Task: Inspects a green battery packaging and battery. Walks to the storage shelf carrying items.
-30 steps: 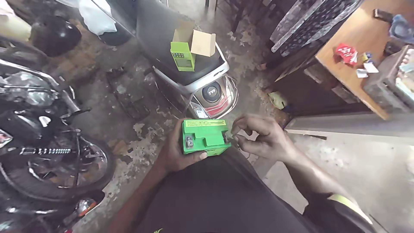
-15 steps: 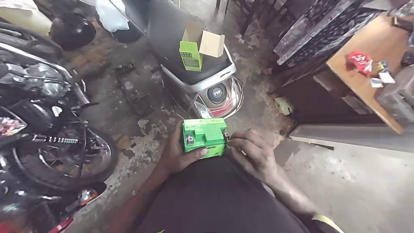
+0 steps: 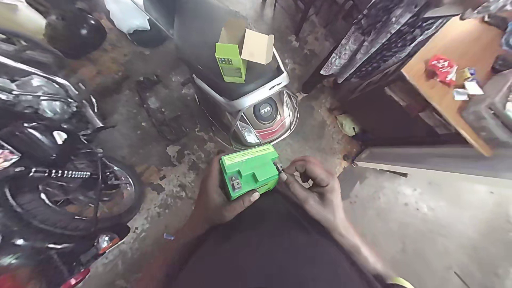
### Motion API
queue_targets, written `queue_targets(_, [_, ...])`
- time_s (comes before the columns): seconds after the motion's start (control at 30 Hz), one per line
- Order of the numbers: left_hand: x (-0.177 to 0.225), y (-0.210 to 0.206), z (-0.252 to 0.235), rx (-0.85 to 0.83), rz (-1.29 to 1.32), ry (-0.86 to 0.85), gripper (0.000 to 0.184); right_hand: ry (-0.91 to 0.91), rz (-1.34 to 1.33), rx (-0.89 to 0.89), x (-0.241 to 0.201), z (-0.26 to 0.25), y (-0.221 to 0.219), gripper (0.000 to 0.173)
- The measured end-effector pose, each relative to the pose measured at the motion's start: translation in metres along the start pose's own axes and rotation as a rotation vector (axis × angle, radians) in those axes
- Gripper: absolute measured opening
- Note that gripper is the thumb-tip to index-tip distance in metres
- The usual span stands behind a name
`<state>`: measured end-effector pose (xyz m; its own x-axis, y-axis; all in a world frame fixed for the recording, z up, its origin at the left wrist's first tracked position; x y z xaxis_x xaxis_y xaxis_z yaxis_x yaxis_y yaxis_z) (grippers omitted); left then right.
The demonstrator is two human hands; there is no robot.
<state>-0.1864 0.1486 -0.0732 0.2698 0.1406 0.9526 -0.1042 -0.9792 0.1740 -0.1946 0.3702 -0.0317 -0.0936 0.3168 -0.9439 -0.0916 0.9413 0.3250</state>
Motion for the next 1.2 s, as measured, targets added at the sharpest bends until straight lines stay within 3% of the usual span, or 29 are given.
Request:
queue_targets(0.13, [-0.001,0.0,0.002,0.012,-0.004,0.037,0.091,0.083,0.326,0.064,-0.013,0.002,-0.002,0.015])
queue_targets(0.37, [-0.008,0.002,0.003,0.038,0.032,0.068,0.092,0.121,0.594,0.074,-0.024,-0.005,-0.011,0.025])
queue_targets(0.53, [-0.017,0.008,0.001,0.059,0.088,0.105,0.092,0.065,0.543,-0.058,-0.02,-0.015,-0.016,0.026])
queue_targets(0.7, [-0.015,0.016,-0.007,0.048,0.153,0.062,0.09,-0.053,0.387,-0.067,-0.017,-0.026,-0.018,0.02])
queue_targets(0.97, [-0.027,0.052,-0.019,0.02,0.116,0.082,0.09,0.109,0.836,0.069,-0.051,-0.044,-0.064,0.028])
queue_targets(1.2, [-0.034,0.112,-0.037,0.005,0.175,0.059,0.088,0.0,0.7,0.006,-0.066,-0.073,-0.107,0.025])
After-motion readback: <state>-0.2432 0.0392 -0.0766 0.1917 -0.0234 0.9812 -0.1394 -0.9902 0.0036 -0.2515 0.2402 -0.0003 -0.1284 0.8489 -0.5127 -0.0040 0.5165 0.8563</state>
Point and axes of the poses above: each hand's wrist, its own z-axis away from the middle knuckle, its own y-axis out of the back of the hand, x = y × z, the point moved 9 cm from there along -z, towards the middle knuckle, and after that the axes turned 8 degrees about -y, right-handed, at the moved point
